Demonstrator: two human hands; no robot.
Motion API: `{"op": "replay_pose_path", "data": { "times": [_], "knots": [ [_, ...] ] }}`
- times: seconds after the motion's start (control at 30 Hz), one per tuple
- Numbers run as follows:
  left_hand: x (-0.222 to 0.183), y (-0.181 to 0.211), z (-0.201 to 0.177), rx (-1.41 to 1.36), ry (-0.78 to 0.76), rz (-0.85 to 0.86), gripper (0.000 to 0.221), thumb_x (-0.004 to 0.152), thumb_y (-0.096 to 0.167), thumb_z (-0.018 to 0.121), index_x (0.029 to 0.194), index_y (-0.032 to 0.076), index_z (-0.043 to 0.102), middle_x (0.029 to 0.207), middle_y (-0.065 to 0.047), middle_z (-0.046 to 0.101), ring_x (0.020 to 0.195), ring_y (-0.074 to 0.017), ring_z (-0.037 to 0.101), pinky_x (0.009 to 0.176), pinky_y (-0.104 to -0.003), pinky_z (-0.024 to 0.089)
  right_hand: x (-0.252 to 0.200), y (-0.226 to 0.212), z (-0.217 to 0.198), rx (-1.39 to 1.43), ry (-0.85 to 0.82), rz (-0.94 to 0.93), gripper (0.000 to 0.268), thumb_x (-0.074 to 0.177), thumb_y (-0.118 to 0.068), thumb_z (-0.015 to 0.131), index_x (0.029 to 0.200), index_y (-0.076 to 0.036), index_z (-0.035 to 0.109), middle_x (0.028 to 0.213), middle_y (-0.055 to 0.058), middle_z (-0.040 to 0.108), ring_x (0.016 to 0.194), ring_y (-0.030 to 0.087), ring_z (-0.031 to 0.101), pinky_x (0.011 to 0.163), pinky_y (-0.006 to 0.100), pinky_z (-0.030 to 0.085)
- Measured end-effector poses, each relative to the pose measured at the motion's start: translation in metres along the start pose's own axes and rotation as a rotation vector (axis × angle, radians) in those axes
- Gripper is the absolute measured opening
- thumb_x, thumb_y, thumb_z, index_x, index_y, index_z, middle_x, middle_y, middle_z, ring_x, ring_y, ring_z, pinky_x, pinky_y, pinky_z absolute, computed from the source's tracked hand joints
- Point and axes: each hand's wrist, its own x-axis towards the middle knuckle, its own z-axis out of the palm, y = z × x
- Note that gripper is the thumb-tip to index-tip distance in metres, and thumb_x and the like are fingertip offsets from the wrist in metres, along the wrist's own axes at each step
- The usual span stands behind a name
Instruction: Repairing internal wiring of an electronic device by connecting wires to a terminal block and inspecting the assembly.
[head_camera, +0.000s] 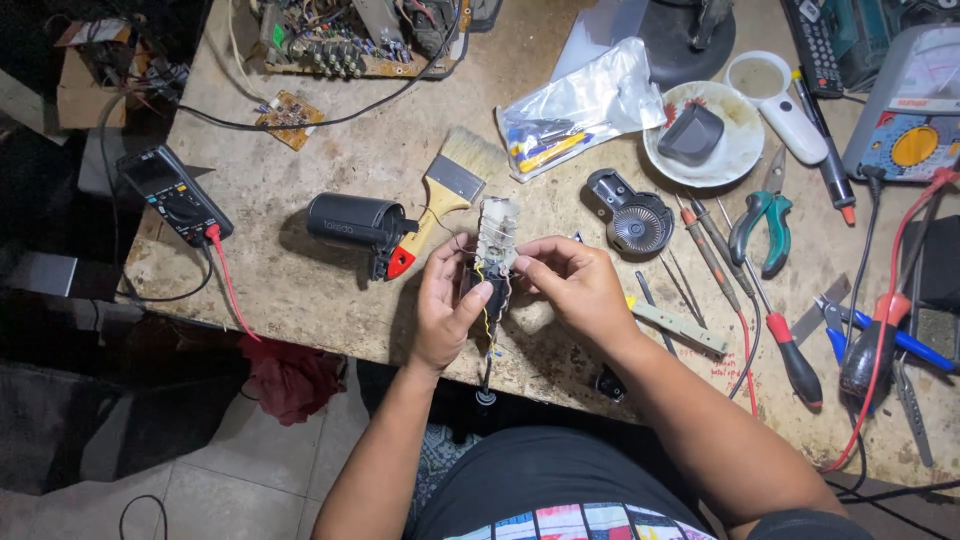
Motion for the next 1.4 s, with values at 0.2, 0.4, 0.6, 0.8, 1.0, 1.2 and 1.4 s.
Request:
{"op": "replay_pose_path", "data": {
  "times": [0.2,0.4,0.6,0.8,1.0,1.2,1.4],
  "knots": [
    [-0.004,0.013,0.012,0.151,0.144,0.009,0.08,0.072,0.012,0.089,0.142,0.002,0.053,0.123,-0.005,0.059,0.123,-0.0124,0.051,0.114,-0.03,0.039,0.002,0.008,0.003,0.064,0.021,0.09,0.019,0.086,-0.003,0.077,0.104,0.003,0.076,0.076,0.013,0.075,0.067,0.013,0.069,0.064,0.026,0.063],
    [-0.006,0.008,0.014,0.162,0.201,0.023,0.083,0.067,0.011,0.094,0.14,0.001,0.056,0.12,-0.006,0.063,0.119,-0.0124,0.056,0.111,-0.03,0.045,0.001,0.013,0.012,0.129,0.066,0.123,0.022,0.084,0.001,0.078,0.104,0.007,0.072,0.076,0.013,0.075,0.063,0.01,0.068,0.06,0.023,0.062],
    [-0.008,0.004,0.014,0.236,0.238,0.071,0.079,0.064,0.009,0.096,0.135,0.002,0.063,0.123,-0.013,0.067,0.117,-0.0169,0.061,0.103,-0.032,0.052,0.004,0.006,0.009,0.067,0.117,0.1,0.022,0.078,0.001,0.082,0.099,0.006,0.077,0.069,0.014,0.073,0.056,0.01,0.067,0.055,0.024,0.059],
    [-0.007,0.002,0.016,0.226,0.255,0.107,0.078,0.061,0.007,0.097,0.132,-0.002,0.065,0.123,-0.016,0.067,0.116,-0.0206,0.064,0.1,-0.033,0.054,0.004,0.011,0.008,0.096,0.128,0.145,0.026,0.078,0.002,0.082,0.102,0.008,0.075,0.071,0.014,0.073,0.057,0.009,0.067,0.057,0.024,0.06],
    [-0.006,0.004,0.017,0.181,0.285,0.037,0.081,0.063,0.008,0.096,0.136,0.002,0.063,0.12,-0.013,0.068,0.113,-0.017,0.062,0.1,-0.033,0.054,0.005,0.024,0.017,0.293,0.179,0.248,0.032,0.078,0.002,0.084,0.104,0.009,0.066,0.082,0.016,0.075,0.065,0.015,0.071,0.066,0.027,0.065],
    [-0.008,0.004,0.021,0.166,0.284,0.02,0.08,0.061,0.01,0.097,0.133,0.002,0.064,0.118,-0.013,0.07,0.112,-0.0164,0.064,0.099,-0.031,0.055,-0.001,0.021,0.02,0.237,0.251,0.199,0.026,0.079,0.002,0.085,0.1,0.01,0.073,0.075,0.018,0.073,0.061,0.015,0.07,0.063,0.029,0.066],
    [-0.006,0.002,0.019,0.224,0.287,0.069,0.077,0.059,0.011,0.099,0.128,0.0,0.066,0.111,-0.01,0.061,0.102,-0.0161,0.063,0.088,-0.03,0.059,0.001,0.021,0.022,0.206,0.27,0.196,0.025,0.077,0.003,0.085,0.098,0.01,0.074,0.069,0.02,0.071,0.058,0.017,0.069,0.06,0.031,0.064]
  ]
}}
